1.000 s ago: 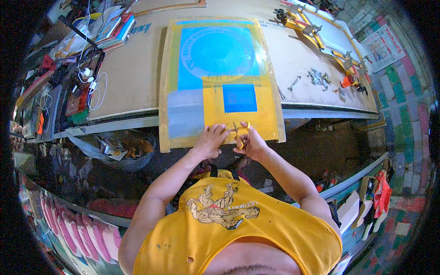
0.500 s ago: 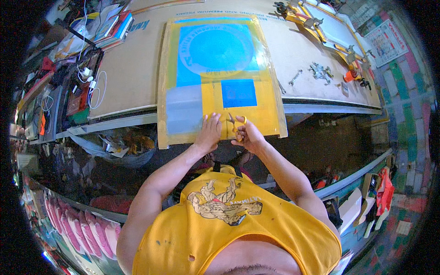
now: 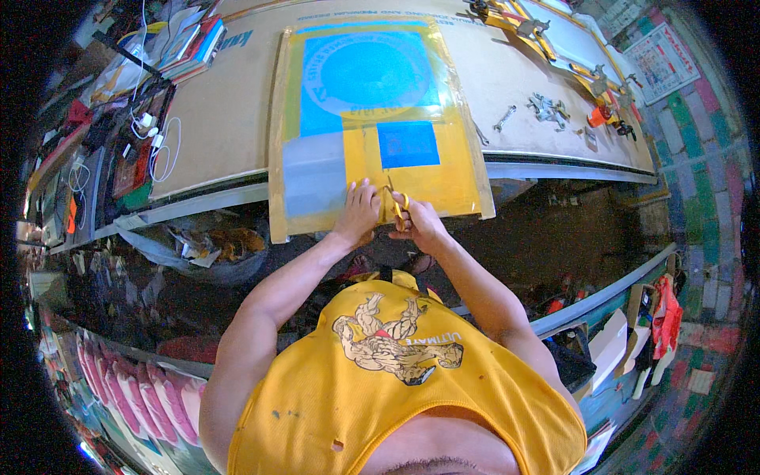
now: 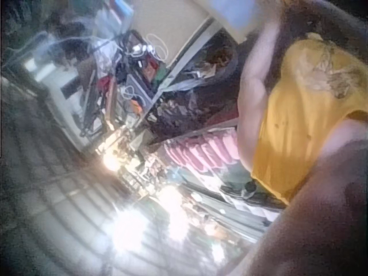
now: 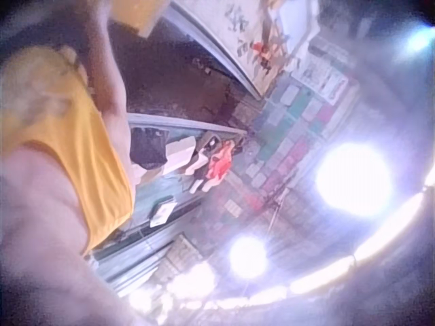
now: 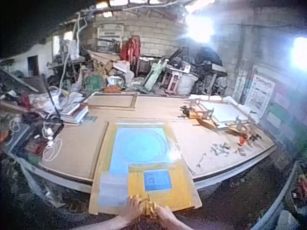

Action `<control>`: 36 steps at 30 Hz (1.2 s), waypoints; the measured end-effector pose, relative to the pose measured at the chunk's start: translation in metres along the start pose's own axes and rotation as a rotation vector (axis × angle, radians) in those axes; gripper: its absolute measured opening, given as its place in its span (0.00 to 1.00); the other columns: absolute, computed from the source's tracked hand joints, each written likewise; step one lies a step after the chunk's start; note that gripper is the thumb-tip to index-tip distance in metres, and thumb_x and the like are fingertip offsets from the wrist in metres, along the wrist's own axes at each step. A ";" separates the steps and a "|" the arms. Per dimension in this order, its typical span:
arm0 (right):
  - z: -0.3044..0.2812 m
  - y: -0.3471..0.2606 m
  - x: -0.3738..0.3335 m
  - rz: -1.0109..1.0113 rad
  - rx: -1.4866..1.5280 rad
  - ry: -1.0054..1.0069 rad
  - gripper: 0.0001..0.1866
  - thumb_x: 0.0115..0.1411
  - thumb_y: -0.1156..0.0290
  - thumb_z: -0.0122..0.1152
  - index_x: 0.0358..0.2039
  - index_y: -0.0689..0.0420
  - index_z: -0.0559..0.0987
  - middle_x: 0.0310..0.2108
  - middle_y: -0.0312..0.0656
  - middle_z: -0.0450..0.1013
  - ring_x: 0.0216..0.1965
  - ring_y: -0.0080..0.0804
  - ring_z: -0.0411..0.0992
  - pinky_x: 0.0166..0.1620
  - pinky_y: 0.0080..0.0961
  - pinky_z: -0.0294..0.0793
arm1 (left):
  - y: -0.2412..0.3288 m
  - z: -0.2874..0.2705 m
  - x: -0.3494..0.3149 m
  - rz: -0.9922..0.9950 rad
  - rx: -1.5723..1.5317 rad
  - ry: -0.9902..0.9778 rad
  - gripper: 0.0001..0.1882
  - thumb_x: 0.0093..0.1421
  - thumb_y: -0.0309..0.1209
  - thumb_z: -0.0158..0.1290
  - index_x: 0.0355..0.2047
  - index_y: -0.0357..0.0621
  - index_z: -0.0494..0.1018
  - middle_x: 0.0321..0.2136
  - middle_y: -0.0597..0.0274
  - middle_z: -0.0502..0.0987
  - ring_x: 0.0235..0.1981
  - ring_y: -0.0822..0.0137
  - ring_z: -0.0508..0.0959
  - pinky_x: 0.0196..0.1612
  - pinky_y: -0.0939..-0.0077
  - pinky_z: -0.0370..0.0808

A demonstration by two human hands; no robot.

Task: The person assembles a lightbox frame by tightening corner brackets with a wrench, then uses scissors to trim excess yellow and blue tape from the edges of the lightbox surface.

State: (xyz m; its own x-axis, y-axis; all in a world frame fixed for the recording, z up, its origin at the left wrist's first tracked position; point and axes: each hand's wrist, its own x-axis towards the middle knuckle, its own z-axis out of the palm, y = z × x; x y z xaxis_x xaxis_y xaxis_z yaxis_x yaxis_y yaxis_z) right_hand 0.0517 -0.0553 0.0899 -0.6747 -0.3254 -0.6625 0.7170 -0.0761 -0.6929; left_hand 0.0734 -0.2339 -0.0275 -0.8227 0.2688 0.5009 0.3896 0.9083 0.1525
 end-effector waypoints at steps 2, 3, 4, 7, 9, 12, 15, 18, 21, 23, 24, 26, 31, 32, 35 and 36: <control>-0.013 0.005 -0.002 0.085 0.037 -0.030 0.19 0.61 0.50 0.63 0.28 0.54 0.76 0.18 0.31 0.64 0.17 0.22 0.65 0.31 0.39 0.80 | 0.002 -0.005 0.003 0.013 0.011 -0.039 0.07 0.59 0.27 0.50 0.37 0.37 0.69 0.47 0.47 0.68 0.61 0.43 0.68 0.65 0.39 0.62; -0.014 0.002 -0.004 0.094 0.004 0.002 0.18 0.61 0.51 0.62 0.30 0.55 0.78 0.18 0.31 0.63 0.17 0.22 0.65 0.31 0.39 0.80 | 0.001 -0.006 0.002 0.037 0.045 -0.091 0.09 0.58 0.27 0.51 0.38 0.37 0.69 0.47 0.47 0.68 0.61 0.43 0.67 0.65 0.39 0.62; -0.010 0.001 -0.004 0.060 -0.013 0.015 0.18 0.61 0.51 0.62 0.32 0.55 0.79 0.19 0.31 0.63 0.17 0.22 0.64 0.31 0.39 0.80 | 0.000 -0.007 0.001 0.060 0.080 -0.143 0.10 0.57 0.27 0.53 0.39 0.37 0.69 0.47 0.48 0.68 0.61 0.43 0.67 0.65 0.39 0.62; 0.005 -0.004 0.006 -0.005 -0.096 0.082 0.17 0.61 0.54 0.61 0.38 0.54 0.81 0.20 0.32 0.63 0.18 0.22 0.64 0.28 0.37 0.80 | -0.002 -0.006 -0.002 0.089 0.068 -0.098 0.16 0.53 0.26 0.57 0.42 0.37 0.69 0.47 0.48 0.68 0.63 0.42 0.65 0.67 0.39 0.59; 0.011 -0.008 0.008 -0.054 -0.109 0.090 0.18 0.60 0.53 0.62 0.36 0.56 0.80 0.20 0.32 0.64 0.18 0.22 0.65 0.27 0.37 0.80 | 0.001 -0.005 -0.004 0.023 0.000 -0.113 0.21 0.51 0.27 0.60 0.44 0.36 0.68 0.48 0.48 0.68 0.63 0.41 0.64 0.67 0.39 0.58; 0.004 0.002 0.019 -0.094 -0.201 0.083 0.19 0.60 0.52 0.63 0.33 0.59 0.79 0.20 0.34 0.66 0.19 0.24 0.66 0.28 0.36 0.80 | 0.001 0.000 -0.005 0.026 0.033 -0.178 0.24 0.50 0.30 0.62 0.45 0.36 0.68 0.50 0.47 0.68 0.64 0.40 0.63 0.68 0.39 0.57; 0.002 0.018 0.027 -0.159 -0.228 0.044 0.22 0.61 0.51 0.63 0.30 0.60 0.78 0.20 0.35 0.68 0.19 0.25 0.67 0.28 0.34 0.81 | -0.003 0.019 -0.011 0.017 0.105 -0.131 0.23 0.53 0.31 0.61 0.47 0.36 0.68 0.50 0.48 0.68 0.65 0.42 0.62 0.68 0.38 0.56; -0.001 0.020 0.026 -0.186 -0.244 0.027 0.21 0.62 0.54 0.65 0.30 0.62 0.78 0.21 0.38 0.71 0.21 0.26 0.71 0.28 0.32 0.81 | -0.001 0.007 -0.009 0.029 0.098 -0.185 0.16 0.59 0.31 0.56 0.45 0.38 0.69 0.48 0.49 0.69 0.65 0.44 0.63 0.67 0.38 0.58; -0.012 0.025 0.031 -0.177 -0.323 -0.040 0.19 0.62 0.57 0.67 0.32 0.64 0.78 0.23 0.39 0.73 0.23 0.27 0.74 0.28 0.31 0.81 | 0.005 -0.011 0.000 0.024 0.039 -0.192 0.10 0.63 0.30 0.50 0.43 0.39 0.70 0.47 0.50 0.70 0.64 0.46 0.65 0.66 0.38 0.60; -0.015 0.019 0.036 -0.161 -0.404 -0.073 0.19 0.61 0.59 0.67 0.34 0.65 0.79 0.24 0.39 0.74 0.24 0.28 0.75 0.29 0.30 0.81 | 0.006 -0.011 -0.001 0.019 0.040 -0.162 0.09 0.65 0.30 0.48 0.42 0.39 0.70 0.46 0.51 0.70 0.63 0.46 0.66 0.66 0.38 0.62; -0.013 0.019 0.037 -0.157 -0.397 -0.054 0.17 0.61 0.61 0.68 0.32 0.66 0.79 0.23 0.40 0.74 0.23 0.28 0.74 0.27 0.29 0.80 | 0.007 -0.008 -0.002 0.024 0.066 -0.148 0.09 0.65 0.31 0.48 0.41 0.40 0.70 0.46 0.51 0.70 0.63 0.45 0.66 0.65 0.38 0.62; -0.011 0.019 0.036 -0.149 -0.390 -0.009 0.15 0.61 0.65 0.69 0.29 0.67 0.80 0.22 0.41 0.73 0.23 0.28 0.73 0.25 0.28 0.77 | 0.007 -0.002 -0.004 0.018 0.086 -0.129 0.09 0.65 0.31 0.48 0.41 0.40 0.70 0.46 0.51 0.70 0.63 0.45 0.67 0.65 0.39 0.63; -0.005 0.008 0.031 -0.144 -0.277 -0.024 0.19 0.63 0.60 0.66 0.38 0.67 0.78 0.28 0.39 0.76 0.27 0.28 0.76 0.30 0.31 0.82 | 0.007 -0.001 -0.001 0.053 0.086 0.008 0.10 0.66 0.31 0.47 0.42 0.39 0.70 0.46 0.50 0.70 0.62 0.45 0.67 0.65 0.39 0.62; -0.003 0.000 0.029 -0.113 -0.164 -0.052 0.19 0.63 0.60 0.66 0.39 0.67 0.78 0.29 0.40 0.76 0.28 0.28 0.76 0.30 0.30 0.82 | 0.008 -0.005 0.002 0.041 0.096 -0.048 0.11 0.66 0.31 0.46 0.43 0.38 0.70 0.46 0.50 0.70 0.63 0.44 0.66 0.65 0.38 0.61; 0.006 0.002 0.035 -0.105 -0.225 -0.010 0.17 0.64 0.63 0.66 0.41 0.66 0.78 0.32 0.40 0.77 0.29 0.28 0.76 0.33 0.29 0.83 | 0.011 -0.009 0.006 0.006 0.096 -0.184 0.12 0.66 0.30 0.46 0.47 0.39 0.69 0.47 0.50 0.69 0.63 0.43 0.65 0.67 0.38 0.59; 0.013 0.005 0.034 -0.124 -0.253 0.015 0.17 0.64 0.63 0.66 0.42 0.66 0.78 0.32 0.40 0.77 0.30 0.28 0.77 0.33 0.28 0.83 | 0.009 -0.007 0.004 -0.006 0.078 -0.208 0.12 0.66 0.30 0.46 0.48 0.40 0.68 0.47 0.49 0.68 0.63 0.42 0.64 0.67 0.37 0.58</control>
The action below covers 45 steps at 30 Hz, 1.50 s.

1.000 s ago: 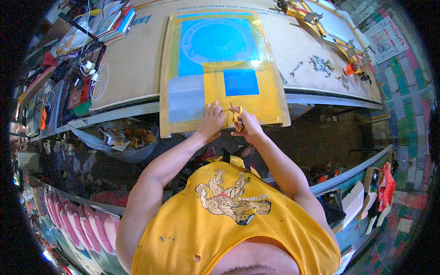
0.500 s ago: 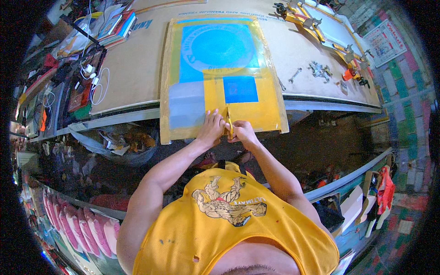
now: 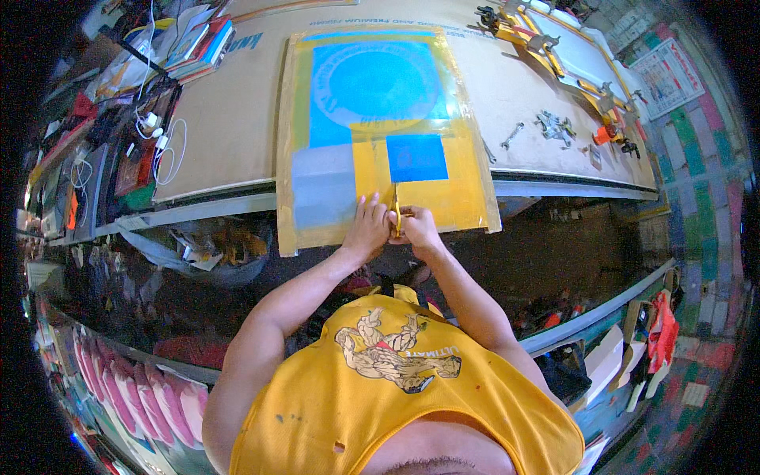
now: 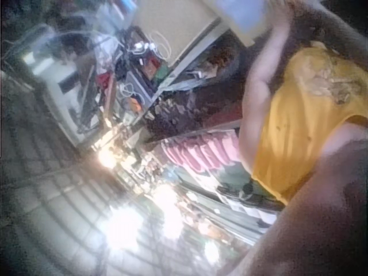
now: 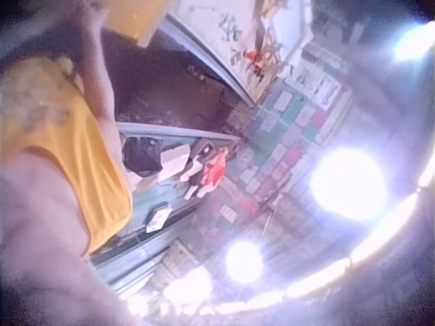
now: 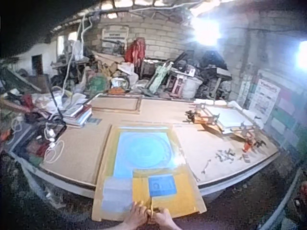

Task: The person assembles a lightbox frame by tightening corner brackets with a wrench, then uses scissors to trim excess yellow and blue tape from the edges of the lightbox surface.

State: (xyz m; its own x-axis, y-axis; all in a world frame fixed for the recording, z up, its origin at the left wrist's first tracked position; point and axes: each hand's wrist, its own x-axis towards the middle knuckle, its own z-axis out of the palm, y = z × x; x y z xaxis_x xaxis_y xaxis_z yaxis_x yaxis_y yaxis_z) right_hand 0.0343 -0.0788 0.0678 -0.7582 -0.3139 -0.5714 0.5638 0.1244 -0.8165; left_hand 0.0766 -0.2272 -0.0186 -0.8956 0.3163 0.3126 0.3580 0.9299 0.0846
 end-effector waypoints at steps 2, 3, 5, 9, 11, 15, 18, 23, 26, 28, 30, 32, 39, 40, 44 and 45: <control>0.002 0.005 -0.001 0.045 0.068 0.038 0.16 0.65 0.64 0.63 0.44 0.65 0.78 0.33 0.40 0.76 0.31 0.27 0.76 0.33 0.27 0.83 | -0.002 0.000 -0.002 0.003 -0.009 -0.038 0.14 0.66 0.29 0.46 0.50 0.41 0.67 0.48 0.48 0.67 0.64 0.42 0.63 0.68 0.37 0.58; 0.001 0.011 0.002 0.065 0.127 0.036 0.16 0.66 0.64 0.63 0.45 0.65 0.78 0.34 0.40 0.76 0.32 0.27 0.76 0.34 0.26 0.83 | -0.002 -0.004 -0.002 0.015 0.001 -0.051 0.15 0.65 0.29 0.47 0.51 0.41 0.67 0.48 0.48 0.67 0.64 0.42 0.63 0.68 0.37 0.57; 0.001 0.015 0.002 0.100 0.253 0.032 0.17 0.67 0.64 0.62 0.45 0.66 0.78 0.35 0.39 0.76 0.33 0.26 0.75 0.35 0.25 0.83 | -0.003 -0.008 -0.003 0.023 -0.032 -0.050 0.16 0.62 0.28 0.50 0.50 0.40 0.67 0.50 0.48 0.67 0.65 0.42 0.62 0.68 0.38 0.57; 0.011 0.015 -0.003 0.089 0.351 0.051 0.18 0.68 0.61 0.60 0.44 0.66 0.77 0.36 0.38 0.74 0.35 0.25 0.74 0.37 0.24 0.83 | -0.021 -0.033 0.003 0.068 -0.438 -0.132 0.22 0.54 0.27 0.57 0.49 0.35 0.69 0.54 0.46 0.66 0.65 0.42 0.61 0.69 0.43 0.56; 0.022 0.016 -0.002 0.060 0.363 0.083 0.18 0.69 0.60 0.59 0.43 0.66 0.76 0.35 0.39 0.73 0.35 0.27 0.74 0.39 0.26 0.83 | -0.045 -0.044 0.004 0.016 -0.664 -0.148 0.25 0.51 0.27 0.60 0.49 0.35 0.69 0.55 0.46 0.65 0.64 0.42 0.62 0.68 0.45 0.56; 0.029 0.022 0.008 0.102 0.524 -0.022 0.18 0.69 0.60 0.58 0.43 0.66 0.75 0.37 0.41 0.73 0.36 0.31 0.74 0.41 0.28 0.84 | -0.110 -0.041 -0.008 -0.415 -0.530 0.066 0.23 0.54 0.31 0.61 0.49 0.38 0.71 0.56 0.46 0.65 0.61 0.44 0.64 0.67 0.44 0.56; 0.044 0.014 0.011 0.107 0.634 -0.034 0.17 0.69 0.61 0.58 0.44 0.65 0.74 0.37 0.42 0.72 0.37 0.32 0.74 0.43 0.30 0.84 | -0.121 -0.050 -0.009 -0.631 -0.194 0.133 0.24 0.59 0.40 0.59 0.50 0.38 0.71 0.56 0.45 0.64 0.61 0.44 0.63 0.67 0.40 0.52; 0.064 0.031 0.029 0.080 0.705 0.091 0.13 0.69 0.63 0.59 0.40 0.61 0.74 0.34 0.40 0.71 0.35 0.29 0.73 0.46 0.30 0.83 | -0.113 -0.052 -0.007 -0.686 0.020 0.138 0.28 0.62 0.46 0.55 0.54 0.39 0.70 0.57 0.46 0.64 0.64 0.42 0.59 0.67 0.38 0.50; 0.082 0.029 0.034 0.048 0.829 0.155 0.11 0.69 0.65 0.59 0.36 0.60 0.73 0.33 0.39 0.70 0.32 0.26 0.71 0.46 0.29 0.83 | -0.113 -0.050 -0.010 -0.640 0.091 0.115 0.28 0.62 0.47 0.54 0.56 0.40 0.69 0.58 0.46 0.63 0.65 0.40 0.57 0.67 0.37 0.50; 0.092 0.020 0.040 0.064 0.899 0.196 0.10 0.70 0.67 0.56 0.36 0.61 0.72 0.32 0.39 0.69 0.30 0.25 0.70 0.45 0.28 0.83 | -0.113 -0.047 -0.013 -0.622 0.131 0.104 0.29 0.63 0.47 0.53 0.57 0.41 0.69 0.60 0.47 0.63 0.66 0.39 0.57 0.66 0.35 0.50; 0.101 0.010 0.048 0.028 0.997 0.258 0.10 0.70 0.68 0.56 0.36 0.61 0.71 0.32 0.39 0.69 0.29 0.25 0.70 0.44 0.28 0.83 | -0.110 -0.047 -0.013 -0.628 0.151 0.106 0.29 0.63 0.48 0.52 0.58 0.42 0.69 0.61 0.47 0.62 0.66 0.39 0.56 0.66 0.34 0.50; 0.108 0.004 0.055 -0.017 0.983 0.333 0.11 0.71 0.65 0.55 0.38 0.59 0.71 0.31 0.39 0.69 0.29 0.26 0.70 0.43 0.29 0.82 | -0.112 -0.048 -0.012 -0.634 0.130 0.078 0.29 0.64 0.48 0.51 0.59 0.42 0.69 0.61 0.47 0.62 0.66 0.38 0.56 0.66 0.34 0.50; 0.104 0.006 0.064 -0.080 1.023 0.391 0.10 0.71 0.65 0.55 0.38 0.58 0.71 0.32 0.39 0.70 0.29 0.28 0.71 0.40 0.29 0.82 | -0.111 -0.052 -0.011 -0.613 0.117 0.070 0.29 0.64 0.48 0.50 0.59 0.41 0.70 0.62 0.47 0.62 0.66 0.38 0.57 0.67 0.34 0.49; 0.100 0.006 0.065 -0.109 1.045 0.375 0.09 0.70 0.65 0.55 0.38 0.58 0.71 0.33 0.39 0.70 0.29 0.29 0.71 0.40 0.28 0.82 | -0.111 -0.052 -0.012 -0.613 0.116 0.071 0.29 0.64 0.48 0.50 0.59 0.41 0.70 0.62 0.47 0.62 0.66 0.38 0.57 0.67 0.34 0.49; 0.079 0.007 0.070 -0.112 0.975 0.429 0.13 0.70 0.63 0.57 0.38 0.60 0.71 0.33 0.41 0.70 0.30 0.30 0.71 0.40 0.27 0.82 | -0.111 -0.053 -0.013 -0.599 0.124 0.046 0.30 0.65 0.48 0.49 0.59 0.40 0.69 0.63 0.46 0.61 0.67 0.39 0.56 0.67 0.34 0.49; 0.077 0.007 0.069 -0.106 0.960 0.430 0.14 0.70 0.62 0.57 0.38 0.61 0.70 0.33 0.41 0.70 0.30 0.31 0.71 0.40 0.27 0.82 | -0.112 -0.054 -0.012 -0.594 0.129 0.036 0.30 0.65 0.48 0.49 0.59 0.39 0.69 0.63 0.46 0.61 0.67 0.39 0.56 0.67 0.34 0.49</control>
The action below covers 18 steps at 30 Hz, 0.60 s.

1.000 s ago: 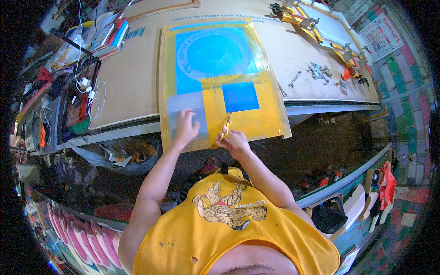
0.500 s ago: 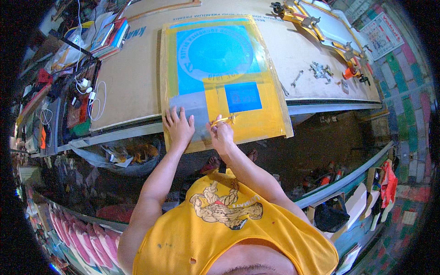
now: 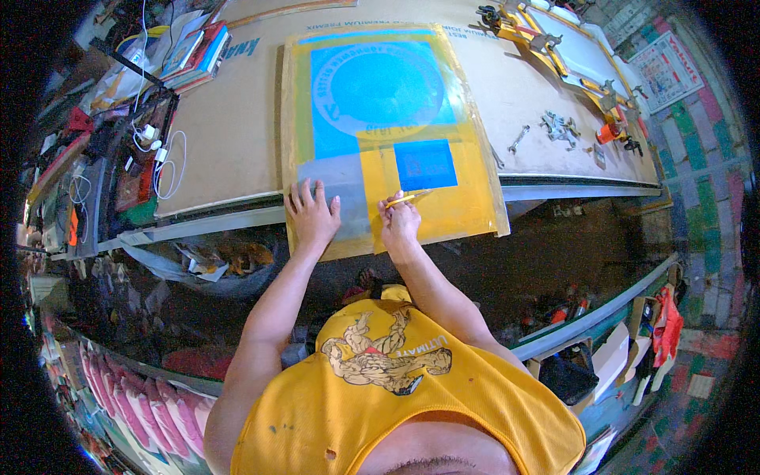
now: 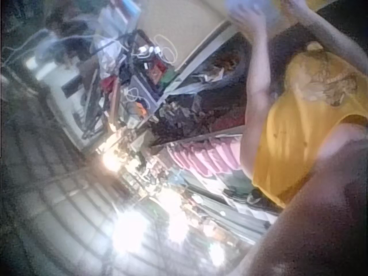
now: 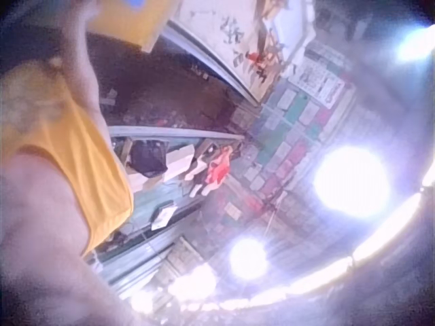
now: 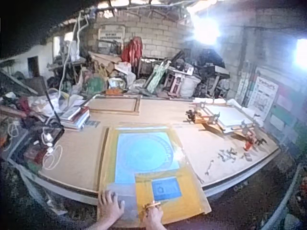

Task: The person assembles a lightbox frame by tightening corner brackets with a wrench, then uses scissors to trim excess yellow and blue tape from the edges of the lightbox surface.

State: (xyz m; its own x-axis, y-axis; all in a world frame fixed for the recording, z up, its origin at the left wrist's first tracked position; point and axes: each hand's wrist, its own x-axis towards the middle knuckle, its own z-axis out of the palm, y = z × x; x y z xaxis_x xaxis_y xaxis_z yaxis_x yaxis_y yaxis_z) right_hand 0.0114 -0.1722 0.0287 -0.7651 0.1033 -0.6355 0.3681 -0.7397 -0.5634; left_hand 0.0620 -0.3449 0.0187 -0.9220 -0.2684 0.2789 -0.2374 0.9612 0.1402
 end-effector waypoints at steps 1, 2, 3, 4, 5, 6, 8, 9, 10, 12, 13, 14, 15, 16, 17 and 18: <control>-0.002 -0.002 0.000 0.002 -0.016 0.002 0.14 0.69 0.62 0.58 0.38 0.61 0.70 0.33 0.41 0.70 0.30 0.31 0.71 0.40 0.27 0.82 | 0.001 0.001 0.000 0.000 0.000 -0.006 0.30 0.65 0.48 0.49 0.60 0.39 0.69 0.63 0.46 0.61 0.67 0.39 0.56 0.68 0.34 0.48; -0.001 -0.009 -0.001 0.019 0.000 0.016 0.15 0.69 0.61 0.58 0.38 0.61 0.70 0.32 0.41 0.70 0.29 0.31 0.71 0.39 0.27 0.82 | 0.001 0.001 -0.001 -0.005 0.002 -0.010 0.30 0.65 0.48 0.49 0.60 0.39 0.68 0.63 0.46 0.61 0.67 0.40 0.55 0.68 0.34 0.48; 0.000 -0.019 -0.003 0.037 0.016 0.029 0.15 0.69 0.61 0.59 0.38 0.61 0.71 0.31 0.41 0.70 0.29 0.31 0.71 0.39 0.27 0.82 | 0.000 0.001 -0.001 -0.011 0.006 -0.012 0.30 0.65 0.48 0.49 0.60 0.39 0.68 0.63 0.46 0.61 0.67 0.40 0.55 0.68 0.34 0.48; 0.002 -0.028 -0.006 0.054 0.032 0.042 0.15 0.69 0.61 0.59 0.37 0.61 0.71 0.31 0.41 0.69 0.28 0.31 0.71 0.39 0.27 0.82 | -0.002 0.001 -0.002 -0.014 -0.002 -0.019 0.30 0.66 0.48 0.49 0.60 0.39 0.68 0.63 0.46 0.61 0.67 0.41 0.55 0.68 0.34 0.48; -0.004 -0.031 -0.002 0.024 -0.013 0.019 0.15 0.68 0.61 0.59 0.37 0.62 0.71 0.30 0.41 0.70 0.28 0.31 0.71 0.37 0.26 0.82 | -0.002 0.001 -0.002 -0.012 -0.013 -0.026 0.30 0.66 0.48 0.49 0.60 0.39 0.68 0.63 0.46 0.61 0.67 0.41 0.55 0.68 0.34 0.48; -0.011 -0.031 0.007 -0.008 -0.057 -0.005 0.15 0.68 0.61 0.60 0.36 0.62 0.71 0.29 0.40 0.70 0.27 0.30 0.71 0.36 0.26 0.81 | -0.002 0.002 0.000 -0.008 -0.024 -0.031 0.30 0.66 0.48 0.49 0.60 0.39 0.68 0.63 0.46 0.61 0.68 0.42 0.56 0.68 0.34 0.48; -0.024 -0.040 0.027 -0.045 -0.092 -0.032 0.15 0.68 0.62 0.60 0.35 0.62 0.72 0.28 0.40 0.70 0.26 0.29 0.70 0.34 0.24 0.80 | 0.000 0.003 0.002 0.001 -0.033 -0.030 0.30 0.66 0.48 0.48 0.60 0.39 0.68 0.63 0.45 0.61 0.68 0.43 0.55 0.68 0.34 0.48; -0.027 -0.051 0.038 -0.048 -0.086 -0.036 0.15 0.68 0.62 0.60 0.35 0.62 0.73 0.28 0.40 0.70 0.26 0.29 0.70 0.33 0.23 0.79 | -0.001 0.002 0.001 0.003 -0.036 -0.031 0.30 0.66 0.48 0.48 0.60 0.39 0.68 0.63 0.45 0.61 0.68 0.43 0.55 0.68 0.34 0.48; -0.032 -0.061 0.046 -0.050 -0.079 -0.039 0.15 0.68 0.62 0.61 0.34 0.62 0.73 0.27 0.40 0.70 0.25 0.28 0.70 0.31 0.23 0.78 | -0.001 0.002 0.001 0.007 -0.036 -0.030 0.30 0.66 0.47 0.48 0.60 0.39 0.68 0.63 0.45 0.61 0.68 0.43 0.56 0.68 0.34 0.47; -0.042 -0.084 0.050 -0.026 -0.119 -0.098 0.14 0.68 0.63 0.60 0.32 0.61 0.73 0.25 0.39 0.69 0.24 0.26 0.69 0.27 0.23 0.76 | 0.001 0.000 0.002 0.007 -0.041 -0.028 0.30 0.66 0.46 0.48 0.60 0.38 0.67 0.62 0.46 0.61 0.68 0.44 0.56 0.68 0.34 0.47; -0.046 -0.092 0.051 -0.019 -0.137 -0.125 0.14 0.68 0.64 0.60 0.31 0.60 0.73 0.24 0.38 0.69 0.24 0.25 0.69 0.25 0.24 0.74 | 0.002 0.000 0.003 -0.008 -0.023 -0.043 0.30 0.66 0.46 0.48 0.61 0.38 0.67 0.62 0.46 0.61 0.67 0.44 0.56 0.69 0.35 0.47; -0.047 -0.096 0.049 0.002 -0.232 -0.079 0.13 0.68 0.63 0.61 0.34 0.62 0.75 0.26 0.40 0.71 0.25 0.26 0.71 0.27 0.24 0.76 | 0.002 -0.001 0.004 -0.022 -0.004 -0.059 0.30 0.66 0.46 0.48 0.61 0.38 0.67 0.62 0.46 0.61 0.67 0.44 0.56 0.69 0.35 0.46; -0.049 -0.100 0.047 0.006 -0.247 -0.072 0.13 0.67 0.64 0.61 0.34 0.62 0.75 0.27 0.40 0.71 0.26 0.26 0.71 0.27 0.24 0.77 | 0.005 -0.001 0.005 -0.035 0.013 -0.075 0.30 0.66 0.45 0.48 0.61 0.38 0.67 0.62 0.46 0.61 0.67 0.45 0.56 0.69 0.36 0.46; -0.051 -0.106 0.045 0.010 -0.262 -0.064 0.13 0.67 0.64 0.61 0.35 0.62 0.75 0.28 0.41 0.72 0.26 0.27 0.72 0.28 0.24 0.77 | 0.011 -0.001 0.005 -0.044 -0.022 -0.050 0.28 0.64 0.42 0.50 0.59 0.37 0.67 0.61 0.47 0.61 0.67 0.45 0.57 0.69 0.37 0.46; -0.050 -0.109 0.040 0.019 -0.275 -0.057 0.13 0.67 0.64 0.61 0.35 0.62 0.75 0.28 0.41 0.72 0.27 0.28 0.72 0.28 0.24 0.78 | 0.018 -0.002 0.007 -0.020 -0.076 -0.065 0.27 0.63 0.40 0.52 0.58 0.37 0.68 0.61 0.47 0.61 0.67 0.45 0.57 0.69 0.36 0.46; -0.049 -0.111 0.036 0.033 -0.253 -0.072 0.12 0.68 0.64 0.60 0.35 0.61 0.76 0.29 0.41 0.72 0.28 0.28 0.73 0.29 0.25 0.79 | 0.029 -0.003 0.009 0.005 -0.130 -0.081 0.26 0.62 0.38 0.53 0.57 0.37 0.68 0.61 0.47 0.61 0.67 0.45 0.57 0.69 0.36 0.46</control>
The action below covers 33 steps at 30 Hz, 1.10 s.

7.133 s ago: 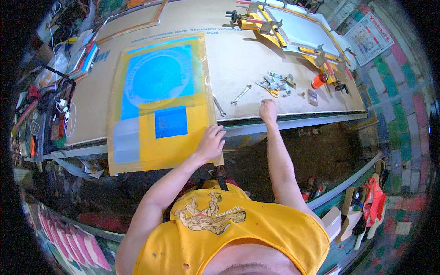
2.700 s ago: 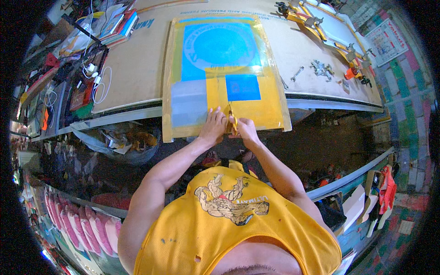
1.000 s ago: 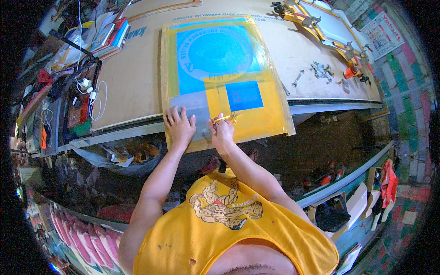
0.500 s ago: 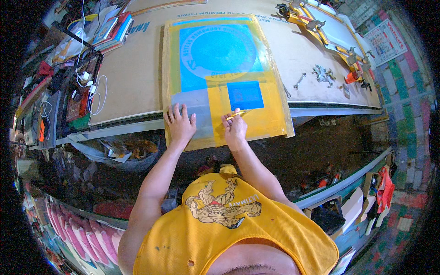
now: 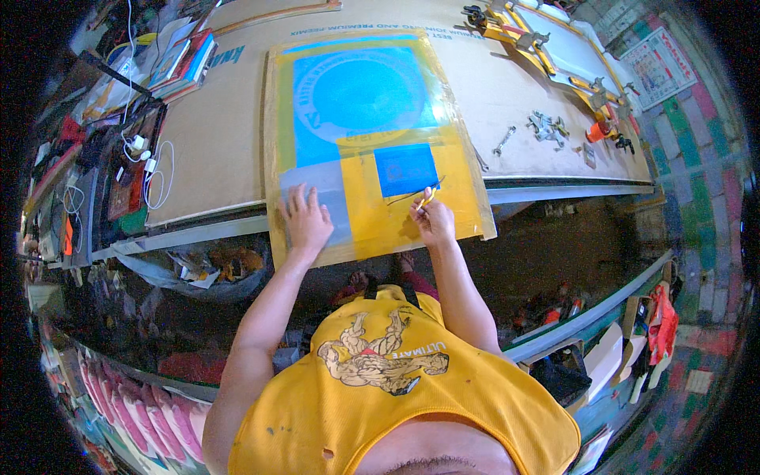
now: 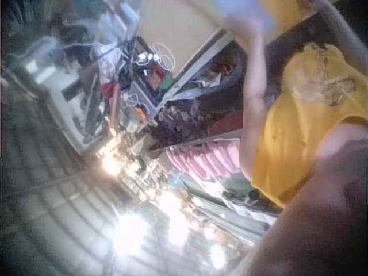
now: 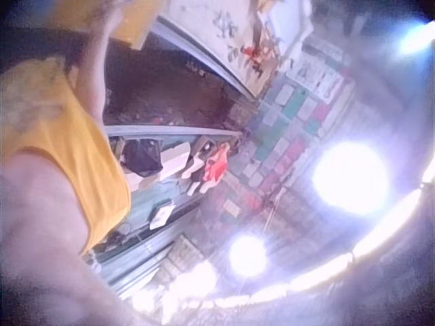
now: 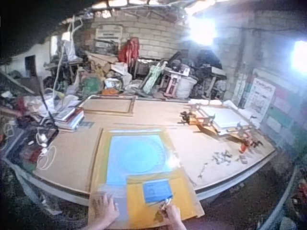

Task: The person assembles a lightbox frame by tightening corner brackets with a wrench, then uses scissors to trim excess yellow and blue tape from the edges of the lightbox surface.

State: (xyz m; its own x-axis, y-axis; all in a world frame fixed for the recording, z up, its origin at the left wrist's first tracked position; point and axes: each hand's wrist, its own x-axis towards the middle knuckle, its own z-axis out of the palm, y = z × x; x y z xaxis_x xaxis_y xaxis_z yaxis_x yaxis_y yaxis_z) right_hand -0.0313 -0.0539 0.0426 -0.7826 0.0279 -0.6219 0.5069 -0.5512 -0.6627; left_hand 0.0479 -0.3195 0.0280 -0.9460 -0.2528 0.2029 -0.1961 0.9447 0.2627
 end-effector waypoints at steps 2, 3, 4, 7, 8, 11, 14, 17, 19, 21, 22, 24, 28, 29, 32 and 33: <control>0.002 -0.006 -0.006 0.019 0.046 -0.033 0.10 0.69 0.65 0.59 0.36 0.59 0.77 0.30 0.41 0.72 0.29 0.30 0.73 0.31 0.26 0.81 | 0.027 0.005 0.005 0.113 -0.134 0.001 0.25 0.60 0.34 0.55 0.56 0.36 0.69 0.61 0.47 0.62 0.67 0.45 0.58 0.69 0.36 0.47; 0.000 -0.007 -0.002 0.032 0.035 -0.030 0.10 0.69 0.65 0.58 0.36 0.59 0.77 0.30 0.41 0.72 0.29 0.30 0.74 0.31 0.26 0.81 | 0.044 0.011 0.008 0.199 -0.216 0.020 0.25 0.58 0.32 0.56 0.55 0.36 0.70 0.61 0.47 0.62 0.66 0.45 0.59 0.69 0.36 0.48; -0.002 -0.008 0.002 0.045 0.025 -0.027 0.10 0.69 0.65 0.58 0.36 0.59 0.77 0.30 0.41 0.72 0.29 0.30 0.74 0.32 0.26 0.82 | 0.061 0.017 0.011 0.284 -0.297 0.039 0.25 0.57 0.30 0.57 0.55 0.36 0.70 0.61 0.47 0.63 0.66 0.45 0.59 0.69 0.37 0.50; -0.014 -0.013 0.009 0.085 0.010 -0.112 0.09 0.69 0.65 0.57 0.36 0.58 0.77 0.31 0.41 0.73 0.29 0.31 0.74 0.32 0.27 0.82 | 0.114 0.031 0.027 0.465 -0.384 -0.024 0.25 0.57 0.29 0.58 0.55 0.36 0.70 0.60 0.46 0.64 0.65 0.45 0.62 0.68 0.39 0.54; -0.016 -0.017 0.007 0.097 0.009 -0.155 0.09 0.69 0.66 0.57 0.36 0.58 0.77 0.31 0.41 0.73 0.29 0.31 0.74 0.32 0.27 0.82 | 0.126 0.036 0.031 0.477 -0.362 -0.025 0.25 0.56 0.29 0.58 0.55 0.36 0.70 0.60 0.46 0.65 0.65 0.45 0.63 0.67 0.40 0.55; -0.015 -0.024 -0.002 0.114 -0.058 -0.149 0.10 0.69 0.63 0.58 0.36 0.57 0.77 0.32 0.42 0.74 0.29 0.31 0.74 0.32 0.26 0.82 | 0.145 0.053 0.043 0.480 -0.300 -0.040 0.26 0.56 0.30 0.60 0.55 0.36 0.70 0.60 0.47 0.67 0.64 0.46 0.64 0.66 0.42 0.59; -0.014 -0.024 -0.002 0.117 -0.078 -0.141 0.12 0.68 0.61 0.59 0.37 0.58 0.77 0.32 0.41 0.74 0.28 0.30 0.73 0.31 0.26 0.81 | 0.146 0.073 0.049 0.448 -0.266 -0.059 0.25 0.57 0.31 0.60 0.55 0.37 0.70 0.59 0.49 0.69 0.64 0.48 0.66 0.66 0.43 0.59; -0.020 -0.026 0.005 0.144 -0.102 -0.163 0.12 0.67 0.62 0.61 0.37 0.59 0.76 0.32 0.39 0.73 0.30 0.29 0.72 0.33 0.27 0.80 | 0.142 0.080 0.049 0.466 -0.260 -0.042 0.24 0.58 0.31 0.59 0.54 0.37 0.71 0.58 0.50 0.70 0.63 0.49 0.67 0.66 0.44 0.60; -0.022 -0.027 0.011 0.122 -0.247 -0.140 0.12 0.67 0.63 0.61 0.36 0.60 0.76 0.32 0.39 0.72 0.30 0.29 0.72 0.33 0.26 0.79 | 0.140 0.079 0.046 0.475 -0.259 -0.029 0.23 0.58 0.30 0.59 0.54 0.37 0.71 0.58 0.51 0.71 0.63 0.49 0.68 0.67 0.44 0.59; -0.015 -0.031 0.011 0.113 -0.247 -0.128 0.13 0.69 0.63 0.58 0.34 0.61 0.77 0.27 0.38 0.72 0.25 0.28 0.71 0.30 0.26 0.75 | 0.138 0.080 0.046 0.462 -0.268 -0.023 0.24 0.57 0.31 0.60 0.53 0.37 0.71 0.58 0.51 0.71 0.63 0.50 0.68 0.67 0.44 0.59; -0.012 -0.033 0.012 0.108 -0.247 -0.122 0.14 0.70 0.62 0.57 0.33 0.61 0.77 0.24 0.38 0.71 0.23 0.28 0.70 0.29 0.25 0.73 | 0.137 0.081 0.046 0.456 -0.273 -0.020 0.24 0.57 0.31 0.61 0.53 0.38 0.71 0.58 0.51 0.71 0.63 0.50 0.68 0.67 0.44 0.59; -0.018 -0.043 0.022 0.128 -0.215 -0.187 0.07 0.68 0.71 0.56 0.35 0.61 0.76 0.29 0.38 0.72 0.26 0.28 0.71 0.30 0.24 0.76 | 0.139 0.075 0.046 0.443 -0.300 -0.037 0.25 0.56 0.32 0.62 0.54 0.38 0.71 0.59 0.52 0.70 0.64 0.51 0.67 0.68 0.45 0.58; -0.025 -0.051 0.034 0.157 -0.260 -0.218 0.02 0.66 0.76 0.54 0.37 0.59 0.75 0.32 0.38 0.72 0.27 0.27 0.72 0.30 0.23 0.77 | 0.140 0.071 0.046 0.435 -0.331 -0.027 0.27 0.55 0.34 0.64 0.54 0.38 0.71 0.59 0.53 0.70 0.64 0.52 0.66 0.69 0.45 0.56; -0.027 -0.053 0.037 0.144 -0.267 -0.235 0.03 0.67 0.74 0.54 0.36 0.59 0.75 0.32 0.37 0.72 0.27 0.27 0.72 0.30 0.22 0.77 | 0.141 0.071 0.046 0.428 -0.331 -0.034 0.28 0.55 0.34 0.64 0.54 0.38 0.71 0.59 0.53 0.70 0.64 0.52 0.66 0.69 0.46 0.56; -0.033 -0.068 0.046 0.130 -0.331 -0.289 0.07 0.67 0.69 0.57 0.35 0.58 0.75 0.31 0.36 0.72 0.27 0.25 0.71 0.30 0.21 0.76 | 0.142 0.069 0.046 0.405 -0.328 -0.057 0.29 0.54 0.35 0.65 0.55 0.39 0.70 0.59 0.54 0.69 0.64 0.53 0.66 0.69 0.46 0.56; -0.033 -0.077 0.049 0.141 -0.385 -0.311 0.08 0.67 0.66 0.58 0.35 0.58 0.76 0.30 0.36 0.72 0.27 0.25 0.71 0.30 0.21 0.76 | 0.142 0.068 0.046 0.395 -0.326 -0.065 0.30 0.54 0.36 0.65 0.55 0.39 0.70 0.59 0.55 0.69 0.64 0.54 0.66 0.69 0.47 0.56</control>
State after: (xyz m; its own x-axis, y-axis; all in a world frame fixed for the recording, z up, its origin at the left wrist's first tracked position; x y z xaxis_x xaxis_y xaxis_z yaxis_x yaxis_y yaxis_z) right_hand -0.0970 0.0172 0.0492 -0.7381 -0.3061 -0.6012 0.6654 -0.1835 -0.7236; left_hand -0.0413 -0.1826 0.0103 -0.9478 0.1337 0.2894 0.2603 0.8486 0.4605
